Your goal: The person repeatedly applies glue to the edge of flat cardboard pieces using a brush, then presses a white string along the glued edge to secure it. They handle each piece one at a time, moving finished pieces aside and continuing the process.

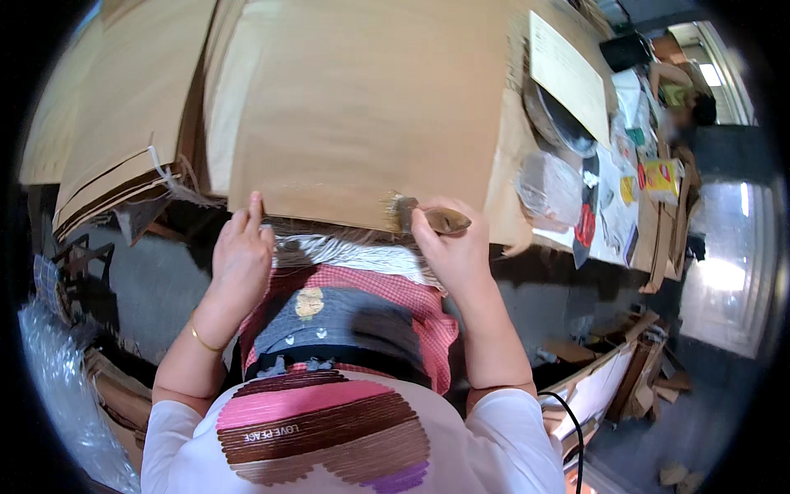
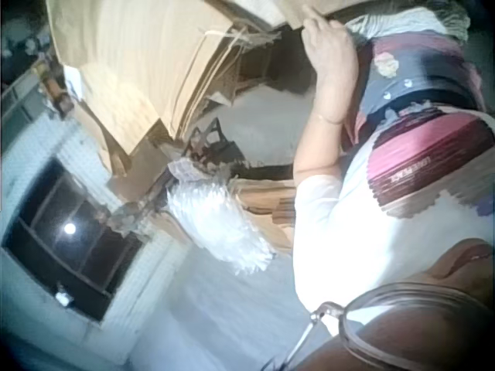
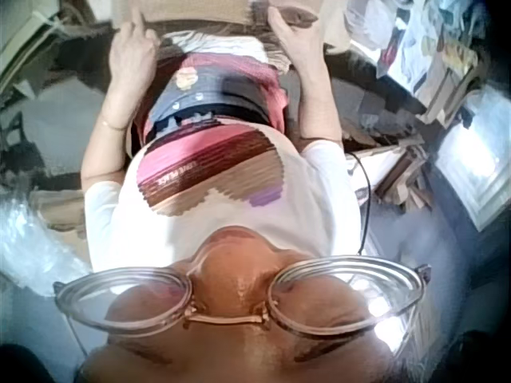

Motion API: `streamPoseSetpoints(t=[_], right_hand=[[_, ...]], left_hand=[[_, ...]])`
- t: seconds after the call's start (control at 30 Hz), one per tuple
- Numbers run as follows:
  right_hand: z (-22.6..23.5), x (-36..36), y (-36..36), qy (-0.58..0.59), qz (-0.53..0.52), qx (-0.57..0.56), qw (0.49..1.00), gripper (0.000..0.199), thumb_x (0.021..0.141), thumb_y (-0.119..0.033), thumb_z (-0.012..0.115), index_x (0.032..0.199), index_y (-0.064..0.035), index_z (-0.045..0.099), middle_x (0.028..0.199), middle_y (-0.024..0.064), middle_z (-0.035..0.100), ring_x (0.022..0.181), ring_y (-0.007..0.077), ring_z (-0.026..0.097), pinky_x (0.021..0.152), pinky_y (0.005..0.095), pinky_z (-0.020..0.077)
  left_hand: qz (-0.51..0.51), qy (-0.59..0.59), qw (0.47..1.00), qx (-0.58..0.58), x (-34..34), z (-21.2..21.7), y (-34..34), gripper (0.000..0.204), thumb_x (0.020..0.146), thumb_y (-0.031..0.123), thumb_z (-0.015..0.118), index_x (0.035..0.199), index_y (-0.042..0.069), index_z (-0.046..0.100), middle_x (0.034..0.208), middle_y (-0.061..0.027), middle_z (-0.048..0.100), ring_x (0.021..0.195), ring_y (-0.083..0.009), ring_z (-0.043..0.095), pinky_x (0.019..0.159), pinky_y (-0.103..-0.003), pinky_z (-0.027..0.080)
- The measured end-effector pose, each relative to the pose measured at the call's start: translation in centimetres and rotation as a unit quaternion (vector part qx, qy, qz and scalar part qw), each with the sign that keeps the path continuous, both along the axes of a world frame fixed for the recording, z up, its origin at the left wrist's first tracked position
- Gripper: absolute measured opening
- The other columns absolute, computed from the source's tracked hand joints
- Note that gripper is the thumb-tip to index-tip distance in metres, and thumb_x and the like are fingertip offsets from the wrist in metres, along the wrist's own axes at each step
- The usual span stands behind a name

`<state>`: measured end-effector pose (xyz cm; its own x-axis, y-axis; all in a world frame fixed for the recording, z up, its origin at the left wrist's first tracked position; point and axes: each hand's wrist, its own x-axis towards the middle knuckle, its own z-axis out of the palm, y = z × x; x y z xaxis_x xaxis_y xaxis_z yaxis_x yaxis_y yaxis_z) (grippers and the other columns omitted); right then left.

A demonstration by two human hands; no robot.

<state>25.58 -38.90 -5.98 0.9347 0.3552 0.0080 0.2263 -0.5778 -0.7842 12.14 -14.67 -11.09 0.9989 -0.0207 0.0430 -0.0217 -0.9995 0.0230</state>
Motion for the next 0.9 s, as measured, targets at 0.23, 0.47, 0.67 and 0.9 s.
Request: streamPoseSetpoints(t=[0.23, 0.47, 0.67, 0.9], right_hand=[[0.2, 1.9, -2.6, -0.115, -0.027, -0.142, 0.983, 0.017, 0.077, -0.016, 0.062, 0.073, 0.0007, 0.062, 0.065, 0.0205, 0.059, 0.062, 0.0361, 0.060, 0.058, 0.0406, 0.0480], [5.1, 3.0, -8.8, 0.090, -0.109, 0.374, 0.916, 0.010, 0.087, -0.009, 0.061, 0.082, -0.0029, 0.068, 0.075, 0.0053, 0.065, 0.063, 0.0126, 0.059, 0.053, 0.0276, 0.0425], [2.2, 9.1, -19.8, -0.363, -0.117, -0.120, 0.917, 0.020, 0.083, -0.002, 0.065, 0.103, -0.0014, 0.066, 0.082, 0.0120, 0.062, 0.072, 0.0245, 0.059, 0.068, 0.0308, 0.0468], [-0.1, 5.5, -18.6, -0.321, -0.110, -0.250, 0.907, 0.030, 0.078, 0.003, 0.060, 0.106, -0.0039, 0.065, 0.089, 0.0133, 0.062, 0.084, 0.0307, 0.061, 0.074, 0.0371, 0.0504]], left_hand=[[0.021, 0.054, 0.998, -0.012, 0.0, 0.7, -0.9, 0.008, 0.067, 0.002, 0.060, 0.073, -0.002, 0.060, 0.137, -0.0318, 0.041, 0.109, -0.0339, 0.052, 0.086, -0.036, 0.044], [0.030, 0.045, 0.998, -0.024, -0.4, 0.7, -0.6, 0.009, 0.062, 0.003, 0.062, 0.064, -0.005, 0.065, 0.138, -0.0303, 0.041, 0.113, -0.0370, 0.051, 0.090, -0.041, 0.043], [-0.016, -0.017, 0.999, -0.048, -1.0, 1.7, -1.2, 0.008, 0.060, -0.001, 0.061, 0.062, -0.009, 0.062, 0.129, -0.0270, 0.050, 0.110, -0.0370, 0.052, 0.089, -0.044, 0.043], [-0.008, 0.053, 0.980, -0.191, -4.0, 5.6, -2.0, 0.014, 0.066, 0.000, 0.061, 0.076, 0.000, 0.052, 0.094, -0.0172, 0.058, 0.086, -0.0322, 0.054, 0.076, -0.038, 0.044]])
